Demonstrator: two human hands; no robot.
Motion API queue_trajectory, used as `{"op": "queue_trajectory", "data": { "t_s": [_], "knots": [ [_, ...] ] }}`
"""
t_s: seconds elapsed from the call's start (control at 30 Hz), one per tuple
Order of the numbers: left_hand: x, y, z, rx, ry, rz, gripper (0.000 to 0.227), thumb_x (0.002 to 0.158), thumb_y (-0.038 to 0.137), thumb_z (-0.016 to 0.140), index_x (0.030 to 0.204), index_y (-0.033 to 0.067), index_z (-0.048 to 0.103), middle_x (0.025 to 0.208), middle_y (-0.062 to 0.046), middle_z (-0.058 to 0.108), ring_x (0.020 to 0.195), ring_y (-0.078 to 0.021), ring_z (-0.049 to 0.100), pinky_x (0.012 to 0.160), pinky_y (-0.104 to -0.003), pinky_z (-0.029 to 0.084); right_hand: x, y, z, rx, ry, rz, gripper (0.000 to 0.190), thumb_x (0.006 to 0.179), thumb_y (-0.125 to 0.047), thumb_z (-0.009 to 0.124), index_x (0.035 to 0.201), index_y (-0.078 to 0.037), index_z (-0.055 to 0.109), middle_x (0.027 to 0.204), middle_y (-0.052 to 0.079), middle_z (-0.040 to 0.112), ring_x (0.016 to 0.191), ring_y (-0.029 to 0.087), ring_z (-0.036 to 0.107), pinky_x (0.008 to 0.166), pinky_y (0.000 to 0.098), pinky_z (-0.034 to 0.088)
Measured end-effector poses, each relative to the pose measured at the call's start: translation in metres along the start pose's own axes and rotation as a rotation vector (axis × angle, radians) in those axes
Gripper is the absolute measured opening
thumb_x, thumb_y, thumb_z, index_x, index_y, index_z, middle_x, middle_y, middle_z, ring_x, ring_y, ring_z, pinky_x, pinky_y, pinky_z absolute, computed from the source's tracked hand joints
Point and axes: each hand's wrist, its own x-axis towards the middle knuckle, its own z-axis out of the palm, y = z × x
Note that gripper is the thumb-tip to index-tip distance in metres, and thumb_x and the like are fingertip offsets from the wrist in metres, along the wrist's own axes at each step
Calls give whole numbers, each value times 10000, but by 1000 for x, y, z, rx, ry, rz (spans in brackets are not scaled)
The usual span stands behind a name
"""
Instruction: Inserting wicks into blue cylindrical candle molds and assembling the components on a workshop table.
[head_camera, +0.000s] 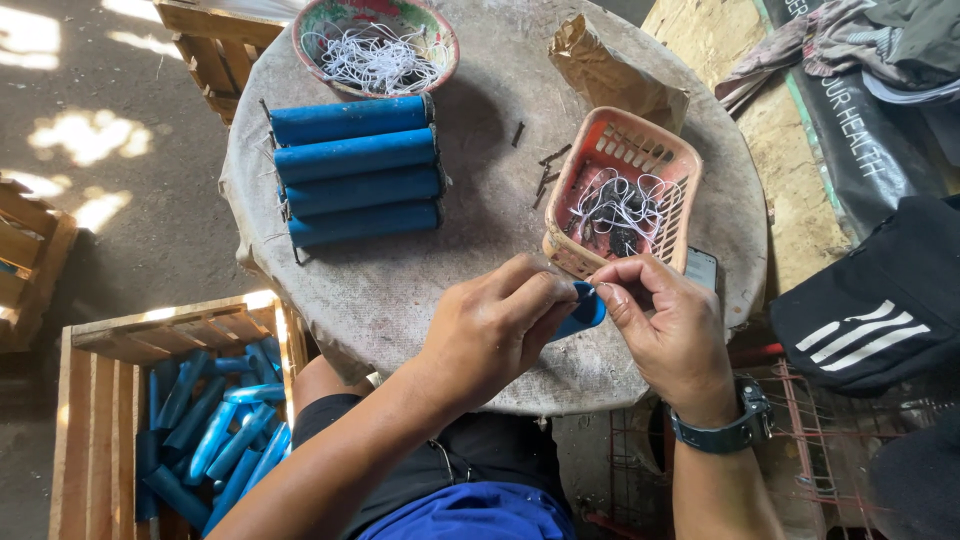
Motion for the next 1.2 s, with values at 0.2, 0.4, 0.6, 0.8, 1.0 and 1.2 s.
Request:
{"op": "queue_trajectory", "data": {
  "t_s": [0.2,0.4,0.6,0.8,1.0,1.2],
  "knots": [
    [-3,-2,6,13,2,-2,41,767,61,590,784,90,567,724,-59,556,569,-233,604,442,-297,494,0,-1,1,20,-3,1,89,810,-137,577,825,-69,633,721,119,630,752,266,633,639,369,488],
    [-5,-6,7,-66,-18,-75,12,779,81,570,785,89,563,692,-69,543,537,-275,593,407,-329,484,-1,17,8,306,-104,10,106,805,-124,576,758,-36,609,797,93,607,784,161,565,677,335,478],
    [-3,-6,5,-159,-18,-171,21,777,71,554,767,89,555,642,-72,533,523,-268,596,381,-318,473,2,32,14,501,-146,89,142,785,-135,614,725,-6,613,789,101,582,784,150,540,692,312,461],
    [-1,-7,6,-81,-105,-253,58,763,80,518,707,81,503,565,-97,478,494,-309,563,357,-362,435,3,28,15,416,-123,103,171,762,-168,653,714,-7,621,771,86,586,762,119,542,655,276,450],
    [3,-18,6,-346,-293,-677,185,782,204,419,692,72,512,508,-119,503,462,-273,534,406,-375,421,-2,31,19,456,-46,56,174,801,-197,607,768,-29,636,802,89,594,764,137,541,655,281,438],
    [15,-21,-6,-499,-423,-832,255,766,223,392,698,60,576,619,-132,623,664,-281,622,584,-389,484,-14,33,37,435,-38,-3,331,695,-231,697,920,-29,561,993,133,586,947,207,563,711,303,499]
  ]
}}
